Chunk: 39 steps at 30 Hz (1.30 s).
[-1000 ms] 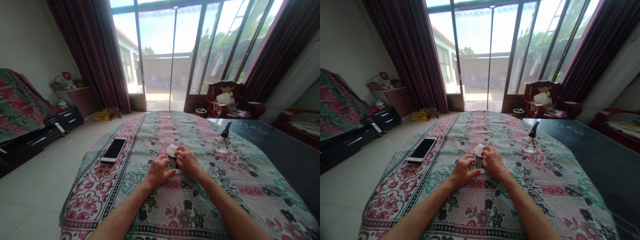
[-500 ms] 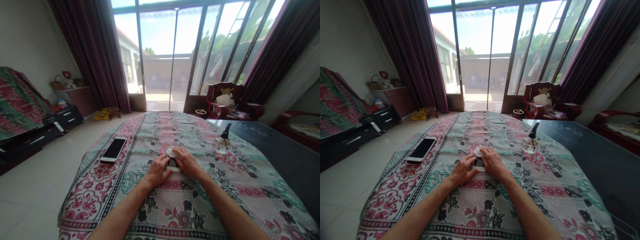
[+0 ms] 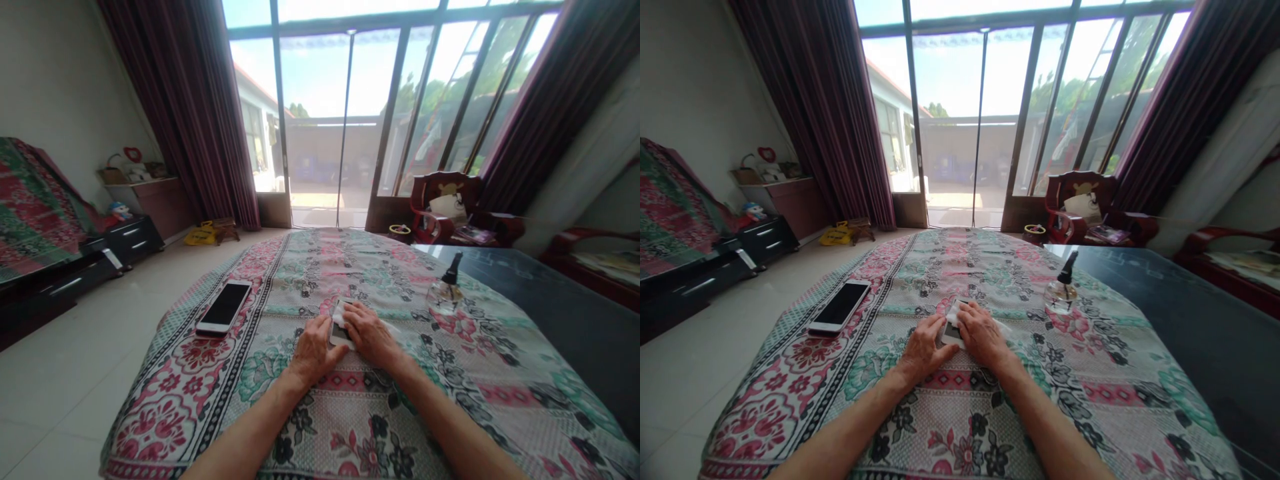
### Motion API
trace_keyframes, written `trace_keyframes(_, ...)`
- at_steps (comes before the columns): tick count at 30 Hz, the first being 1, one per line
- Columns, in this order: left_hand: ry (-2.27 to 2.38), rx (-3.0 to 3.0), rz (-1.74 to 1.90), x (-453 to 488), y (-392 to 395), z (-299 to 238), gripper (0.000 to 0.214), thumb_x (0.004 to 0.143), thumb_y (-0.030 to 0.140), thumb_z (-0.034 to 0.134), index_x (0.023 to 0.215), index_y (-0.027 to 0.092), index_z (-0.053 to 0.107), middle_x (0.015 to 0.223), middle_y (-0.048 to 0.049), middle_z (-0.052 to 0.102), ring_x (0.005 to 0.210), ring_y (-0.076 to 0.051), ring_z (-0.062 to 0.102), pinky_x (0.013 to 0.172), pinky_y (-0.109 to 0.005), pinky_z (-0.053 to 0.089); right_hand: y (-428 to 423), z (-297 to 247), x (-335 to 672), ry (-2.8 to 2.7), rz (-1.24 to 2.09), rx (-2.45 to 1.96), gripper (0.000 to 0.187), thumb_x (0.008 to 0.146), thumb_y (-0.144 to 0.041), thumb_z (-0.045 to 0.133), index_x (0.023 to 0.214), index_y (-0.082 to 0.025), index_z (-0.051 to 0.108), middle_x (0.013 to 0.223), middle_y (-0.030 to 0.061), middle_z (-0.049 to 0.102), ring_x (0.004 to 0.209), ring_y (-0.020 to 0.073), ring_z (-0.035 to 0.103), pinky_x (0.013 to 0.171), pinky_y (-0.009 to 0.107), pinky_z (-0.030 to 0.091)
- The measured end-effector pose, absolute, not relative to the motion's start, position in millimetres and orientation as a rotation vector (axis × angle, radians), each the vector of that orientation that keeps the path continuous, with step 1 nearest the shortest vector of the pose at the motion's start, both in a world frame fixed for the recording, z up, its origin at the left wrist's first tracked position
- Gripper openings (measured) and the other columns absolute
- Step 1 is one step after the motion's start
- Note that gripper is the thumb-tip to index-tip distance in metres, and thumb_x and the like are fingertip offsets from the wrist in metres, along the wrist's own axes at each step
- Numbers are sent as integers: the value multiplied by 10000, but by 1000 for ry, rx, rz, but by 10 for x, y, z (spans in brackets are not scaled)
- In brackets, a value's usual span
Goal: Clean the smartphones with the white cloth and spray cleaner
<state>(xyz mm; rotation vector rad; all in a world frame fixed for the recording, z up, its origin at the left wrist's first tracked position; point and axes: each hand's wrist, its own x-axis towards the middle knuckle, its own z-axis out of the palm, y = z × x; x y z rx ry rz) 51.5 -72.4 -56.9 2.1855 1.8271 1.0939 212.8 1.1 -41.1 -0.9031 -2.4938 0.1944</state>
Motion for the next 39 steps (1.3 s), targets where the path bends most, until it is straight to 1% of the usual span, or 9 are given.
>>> trace_keyframes(2,1855,2181,1087,513,-702,-571,437,691,306,730,1080,147,611,1161,-116,604,1095,-285,539,988,-422,446,19,-407,2120,-2485,205,-874,248,917,-188,412,1051,-171,620,1250,105,589,1233,232,465,1066,430,346)
trace_keyframes(7,1781,2215,1037,495,-661,-542,287,699,326,721,947,199,647,1015,-60,620,988,-253,548,905,-377,478,51,-353,2087,-2442,226,-847,232,859,-109,440,1007,-188,600,1109,86,612,1093,206,519,992,384,409)
trace_keyframes(11,1774,2199,1049,490,-650,-530,336,707,337,700,996,187,619,1036,-70,601,1004,-263,528,918,-402,467,66,-337,2075,-2452,215,-851,285,848,-125,454,1074,-202,610,1121,76,599,1076,211,513,976,383,425)
trace_keyframes(17,1761,2188,1028,482,-632,-565,382,707,351,694,1033,180,589,1139,-92,572,1039,-276,504,926,-415,452,80,-355,2076,-2450,213,-823,277,932,-238,413,1009,-217,677,1077,70,640,1066,210,543,982,399,428)
trace_keyframes(21,1784,2198,1012,471,-625,-608,409,715,387,690,1053,181,589,1130,-93,576,1038,-280,504,934,-433,434,99,-408,2072,-2445,199,-815,254,907,-246,470,1036,-208,686,1150,72,646,1127,219,533,1033,419,390)
trace_keyframes(25,1810,2210,1006,467,-621,-622,408,714,414,690,1038,183,598,1136,-95,578,1039,-286,505,938,-437,422,116,-424,2061,-2470,214,-781,251,904,-233,481,1035,-218,694,1146,59,662,1116,200,553,1067,419,354)
trace_keyframes(29,1828,2238,974,464,-614,-611,388,712,433,692,1011,198,610,1098,-84,586,1014,-286,512,916,-432,426,181,-384,2030,-2492,238,-750,258,918,-204,459,975,-226,710,1049,38,693,1019,168,593,1009,373,406)
trace_keyframes(33,1848,2230,951,459,-609,-605,398,702,455,702,997,201,621,1094,-86,591,1000,-290,513,897,-437,429,368,-362,1948,-2501,186,-745,239,900,-177,488,897,-211,724,1034,44,705,1000,174,603,974,350,428)
trace_keyframes(39,1865,2205,892,453,-635,-554,448,719,478,686,1055,189,620,1120,-84,586,1034,-282,505,929,-420,413,579,-372,1832,-2464,142,-815,220,876,-145,516,897,-189,731,1018,66,720,986,200,624,949,373,448)
